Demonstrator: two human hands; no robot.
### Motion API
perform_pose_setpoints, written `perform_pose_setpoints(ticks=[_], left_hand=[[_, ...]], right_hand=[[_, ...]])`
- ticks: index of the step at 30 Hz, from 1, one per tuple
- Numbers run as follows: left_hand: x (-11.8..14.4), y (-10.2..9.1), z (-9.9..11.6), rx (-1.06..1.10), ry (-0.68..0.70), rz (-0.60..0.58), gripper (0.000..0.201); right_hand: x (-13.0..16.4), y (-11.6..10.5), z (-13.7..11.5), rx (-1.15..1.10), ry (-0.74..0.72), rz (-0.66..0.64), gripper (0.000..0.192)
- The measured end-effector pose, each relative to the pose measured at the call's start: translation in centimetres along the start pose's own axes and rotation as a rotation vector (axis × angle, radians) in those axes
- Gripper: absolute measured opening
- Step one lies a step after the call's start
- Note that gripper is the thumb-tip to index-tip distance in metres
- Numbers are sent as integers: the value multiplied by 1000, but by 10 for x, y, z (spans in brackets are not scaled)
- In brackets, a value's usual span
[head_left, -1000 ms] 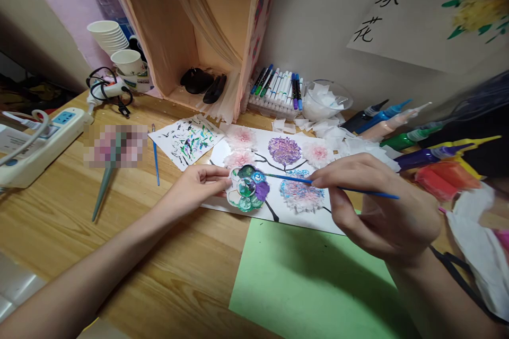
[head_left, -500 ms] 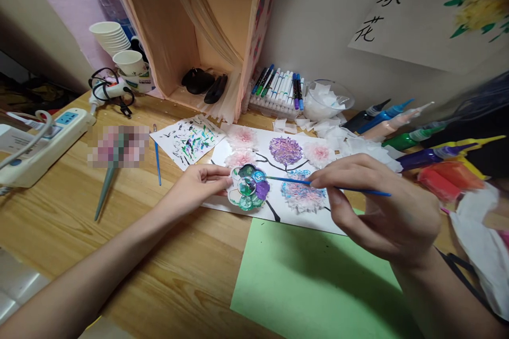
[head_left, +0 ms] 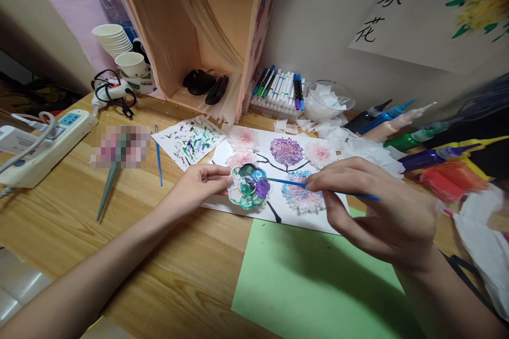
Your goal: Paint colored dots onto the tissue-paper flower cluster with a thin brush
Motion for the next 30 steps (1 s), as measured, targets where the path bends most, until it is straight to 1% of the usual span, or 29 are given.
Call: perform_pose_setpoints(ticks=[3, 7, 10, 13, 17, 20, 25, 30], left_hand=[[1, 0, 2, 0, 11, 1, 39], [2, 0, 4, -10, 34, -1, 38], [2, 0, 4, -10, 37, 3, 38], [1, -1, 4, -11, 39, 9, 38], [1, 0, 5, -13, 38, 8, 37], [2, 0, 5, -17, 38, 11, 36], [1, -1, 5, -20, 35, 13, 35], [1, -1, 5, -16, 33, 17, 36]], right_hand=[[0, 0, 0, 22, 16, 12, 26], [-1, 3, -1, 1, 9, -23, 31], [-1, 1, 0, 7, 26, -5, 33], [0, 3, -1, -11, 18, -32, 35], [0, 3, 0, 18, 15, -23, 32], [1, 5, 0, 11, 9, -45, 30], [0, 4, 1, 38, 38, -34, 29], [0, 5, 0, 41, 27, -58, 28]])
Point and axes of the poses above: each hand's wrist, its own x-axis away from the middle knuckle, its own y-axis out of the palm, z = x × y, the point moved 7 cm from there along -x, towards the middle knuckle, and after that the axes turned 7 degrees about -x, right-handed, at the moved point
